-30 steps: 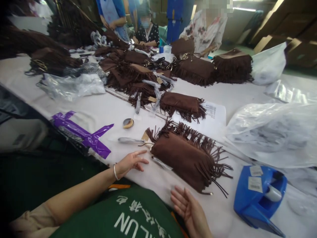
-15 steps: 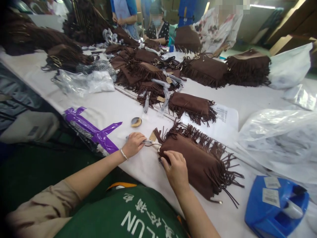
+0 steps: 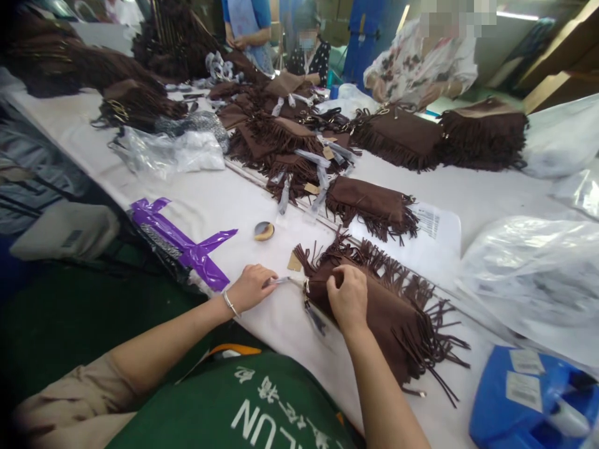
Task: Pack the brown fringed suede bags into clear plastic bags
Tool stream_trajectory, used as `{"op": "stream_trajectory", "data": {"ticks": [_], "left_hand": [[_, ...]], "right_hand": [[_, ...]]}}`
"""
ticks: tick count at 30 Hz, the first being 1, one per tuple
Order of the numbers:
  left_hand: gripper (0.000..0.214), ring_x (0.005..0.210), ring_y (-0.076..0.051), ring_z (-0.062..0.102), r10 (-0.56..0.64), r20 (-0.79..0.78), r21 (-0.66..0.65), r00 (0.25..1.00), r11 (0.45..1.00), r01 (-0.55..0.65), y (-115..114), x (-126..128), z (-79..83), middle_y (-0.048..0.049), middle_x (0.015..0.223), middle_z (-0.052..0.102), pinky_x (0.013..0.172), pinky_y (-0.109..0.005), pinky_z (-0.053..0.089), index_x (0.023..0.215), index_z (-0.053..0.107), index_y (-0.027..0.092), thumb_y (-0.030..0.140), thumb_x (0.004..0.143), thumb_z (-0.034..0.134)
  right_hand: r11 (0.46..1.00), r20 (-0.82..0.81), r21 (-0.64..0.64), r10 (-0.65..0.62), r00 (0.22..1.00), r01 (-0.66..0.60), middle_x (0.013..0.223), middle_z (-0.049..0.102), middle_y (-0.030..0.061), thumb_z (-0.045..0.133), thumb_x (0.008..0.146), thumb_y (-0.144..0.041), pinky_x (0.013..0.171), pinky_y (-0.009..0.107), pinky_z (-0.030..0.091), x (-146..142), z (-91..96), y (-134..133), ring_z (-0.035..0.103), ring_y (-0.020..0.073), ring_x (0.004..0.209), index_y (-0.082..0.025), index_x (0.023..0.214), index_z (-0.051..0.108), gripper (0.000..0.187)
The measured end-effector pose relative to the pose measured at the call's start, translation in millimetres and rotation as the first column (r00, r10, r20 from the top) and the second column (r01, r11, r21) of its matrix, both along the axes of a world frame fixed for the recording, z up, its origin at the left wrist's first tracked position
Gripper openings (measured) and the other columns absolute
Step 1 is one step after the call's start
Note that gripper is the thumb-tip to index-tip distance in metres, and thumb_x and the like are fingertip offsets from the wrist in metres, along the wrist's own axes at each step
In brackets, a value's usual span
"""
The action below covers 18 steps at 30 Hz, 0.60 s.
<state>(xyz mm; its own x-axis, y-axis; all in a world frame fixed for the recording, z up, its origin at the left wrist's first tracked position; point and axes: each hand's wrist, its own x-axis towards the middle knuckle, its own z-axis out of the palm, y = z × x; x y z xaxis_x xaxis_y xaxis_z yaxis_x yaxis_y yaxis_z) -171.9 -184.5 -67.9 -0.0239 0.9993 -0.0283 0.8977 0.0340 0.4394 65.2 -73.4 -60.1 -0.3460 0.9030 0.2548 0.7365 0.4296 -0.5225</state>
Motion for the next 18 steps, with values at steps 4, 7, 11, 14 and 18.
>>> {"op": "stream_trajectory", "data": {"ticks": [4, 7, 11, 14, 18], "left_hand": [[0.014, 0.073, -0.017, 0.058, -0.052, 0.076, -0.158, 0.996, 0.985, 0.063, -7.5, 6.5, 6.1, -0.0009, 0.076, 0.066, 0.071, -0.029, 0.04, 0.093, 0.066, 0.02, 0.026, 0.082, 0.058], [0.011, 0.081, -0.019, 0.056, -0.126, -0.094, -0.061, 0.988, 0.991, 0.12, 0.7, 3.3, 15.8, -0.0038, 0.08, 0.065, 0.075, -0.032, 0.039, 0.089, 0.066, 0.018, 0.022, 0.082, 0.058], [0.012, 0.093, -0.024, 0.05, -0.259, -0.389, 0.09, 0.884, 0.944, 0.316, 27.2, -5.4, 40.3, -0.0087, 0.087, 0.062, 0.082, -0.038, 0.037, 0.082, 0.063, 0.015, 0.02, 0.086, 0.053], [0.016, 0.093, -0.024, 0.048, -0.351, -0.513, 0.117, 0.783, 0.875, 0.469, 48.0, -5.9, 59.7, -0.0101, 0.088, 0.06, 0.089, -0.04, 0.034, 0.081, 0.062, 0.014, 0.017, 0.089, 0.048], [0.018, 0.093, -0.023, 0.047, -0.428, -0.561, 0.129, 0.708, 0.8, 0.586, 67.3, 0.2, 72.4, -0.0099, 0.089, 0.059, 0.097, -0.042, 0.029, 0.082, 0.062, 0.015, 0.014, 0.089, 0.046]], "right_hand": [[0.99, -0.113, 0.137, -0.004, 0.994, 0.019, 0.115, 0.056, 0.011, 0.047, 0.084, -0.025, 0.103, 0.044, 0.033, 12.9, 14.9, -15.4, 0.046, 0.0239, 0.114, -0.017, 0.117, 0.052, 0.034], [0.974, -0.007, 0.021, 0.225, 0.974, -0.224, 0.112, 0.061, 0.0064, 0.038, 0.092, -0.027, 0.097, 0.032, 0.04, -4.8, 20.5, -41.0, 0.054, 0.018, 0.108, -0.022, 0.113, 0.055, 0.027], [0.875, 0.288, -0.276, 0.47, 0.834, -0.398, 0.092, 0.07, 0.0047, 0.036, 0.094, -0.032, 0.076, 0.029, 0.049, -44.1, 10.4, -72.8, 0.066, 0.0186, 0.083, -0.028, 0.122, 0.053, 0.033], [0.895, 0.387, -0.311, 0.426, 0.818, -0.319, 0.078, 0.07, 0.0113, 0.04, 0.09, -0.023, 0.065, 0.036, 0.051, -71.9, -2.2, -77.7, 0.067, 0.0246, 0.068, -0.017, 0.139, 0.035, 0.049], [0.943, 0.481, -0.31, 0.264, 0.836, -0.12, 0.085, 0.068, 0.0221, 0.033, 0.086, -0.008, 0.067, 0.04, 0.052, -99.0, -5.7, -62.0, 0.068, 0.0285, 0.076, 0.0, 0.138, 0.029, 0.053]]}}
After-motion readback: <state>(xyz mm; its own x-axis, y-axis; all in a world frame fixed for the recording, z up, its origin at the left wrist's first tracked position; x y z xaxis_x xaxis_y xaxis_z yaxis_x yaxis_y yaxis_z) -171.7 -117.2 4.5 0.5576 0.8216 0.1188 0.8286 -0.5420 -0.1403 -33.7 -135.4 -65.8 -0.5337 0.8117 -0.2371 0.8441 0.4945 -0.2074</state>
